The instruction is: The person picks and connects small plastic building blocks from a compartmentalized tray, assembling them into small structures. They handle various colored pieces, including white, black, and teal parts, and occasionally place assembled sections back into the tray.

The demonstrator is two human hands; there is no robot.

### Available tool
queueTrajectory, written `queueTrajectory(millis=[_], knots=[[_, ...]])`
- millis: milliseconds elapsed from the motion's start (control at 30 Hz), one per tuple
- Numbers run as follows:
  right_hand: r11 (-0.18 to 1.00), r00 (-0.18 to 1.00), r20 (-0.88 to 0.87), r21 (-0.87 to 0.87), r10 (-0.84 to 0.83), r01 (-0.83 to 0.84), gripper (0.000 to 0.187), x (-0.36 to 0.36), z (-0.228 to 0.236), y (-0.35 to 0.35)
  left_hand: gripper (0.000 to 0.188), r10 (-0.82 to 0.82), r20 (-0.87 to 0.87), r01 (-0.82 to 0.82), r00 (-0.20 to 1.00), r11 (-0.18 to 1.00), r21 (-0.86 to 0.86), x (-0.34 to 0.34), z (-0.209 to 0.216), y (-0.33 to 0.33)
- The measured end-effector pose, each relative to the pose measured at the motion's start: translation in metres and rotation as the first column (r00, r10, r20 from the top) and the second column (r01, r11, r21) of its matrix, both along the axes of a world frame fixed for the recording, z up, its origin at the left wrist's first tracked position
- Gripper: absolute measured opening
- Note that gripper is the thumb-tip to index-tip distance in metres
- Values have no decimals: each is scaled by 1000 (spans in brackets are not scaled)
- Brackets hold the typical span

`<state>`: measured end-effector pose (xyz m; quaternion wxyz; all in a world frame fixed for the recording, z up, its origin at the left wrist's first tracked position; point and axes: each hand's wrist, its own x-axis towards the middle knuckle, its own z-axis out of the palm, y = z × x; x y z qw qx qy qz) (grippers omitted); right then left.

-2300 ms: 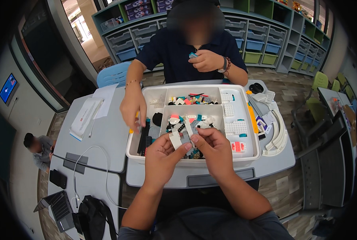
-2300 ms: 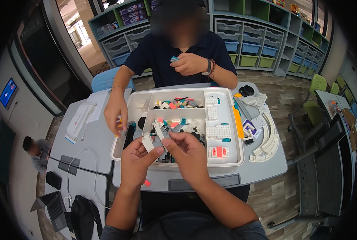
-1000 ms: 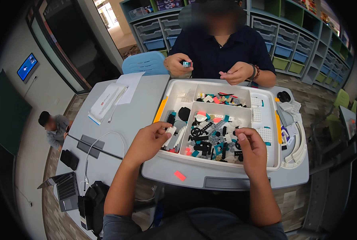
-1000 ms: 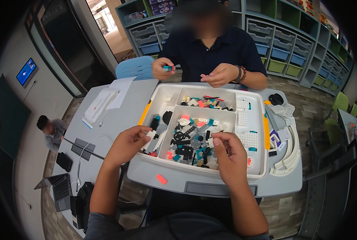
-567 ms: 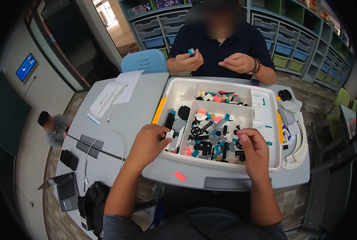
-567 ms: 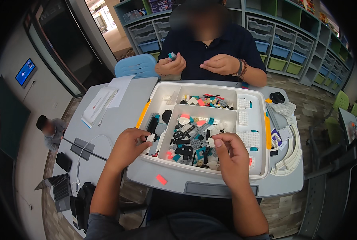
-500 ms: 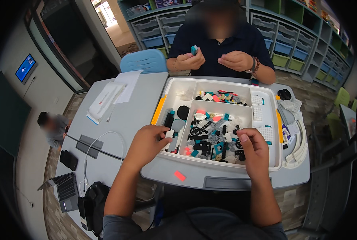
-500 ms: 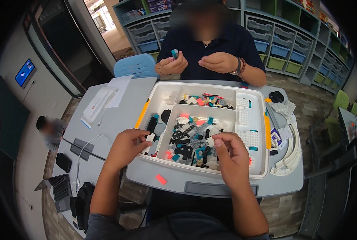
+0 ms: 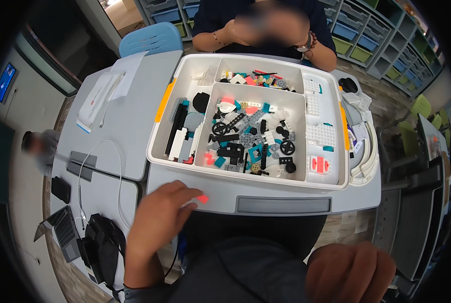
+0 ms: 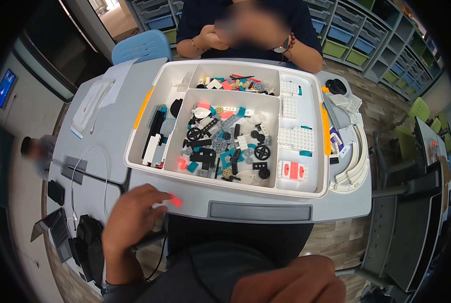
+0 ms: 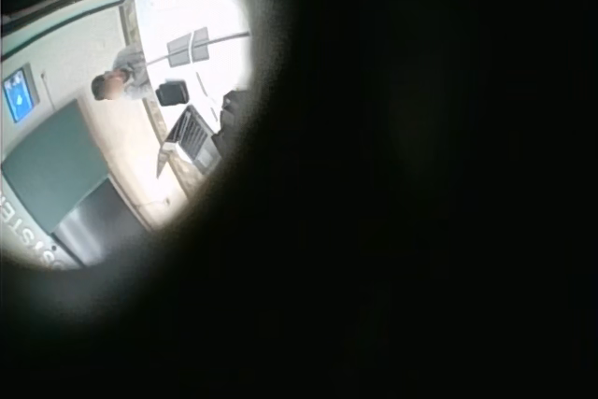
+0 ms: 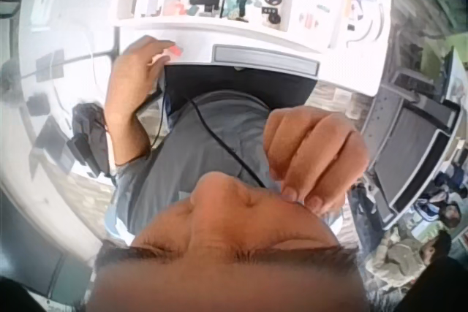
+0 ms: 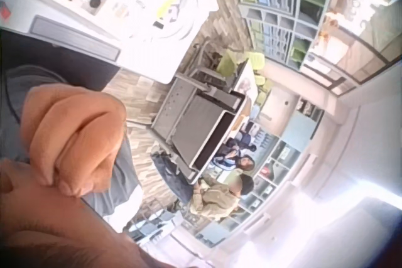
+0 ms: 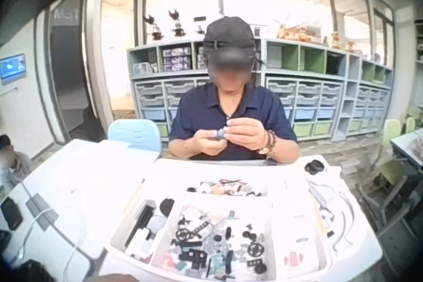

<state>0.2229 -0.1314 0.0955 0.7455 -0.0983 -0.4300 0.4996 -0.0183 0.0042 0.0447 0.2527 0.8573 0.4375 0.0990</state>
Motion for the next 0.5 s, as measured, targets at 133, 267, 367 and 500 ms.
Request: queueTrajectory(millis=[133,267,367,500], knots=[[982,985,36,88,167,-170,10,0,12,-3,28,35,4,-35,999,997,64,-7,-38,-18],[960,973,73,161,219,-229,10,12,8,0,24,52,20,-53,998,996,74,-17,-46,-13],[993,999,9,107,45,-46,8,8,8,-7,22,-64,168,50,984,995,84,-6,-31,0],[987,995,20,126,100,-102,7,16,9,-7,22,12,358,-88,934,977,196,-10,14,12]])
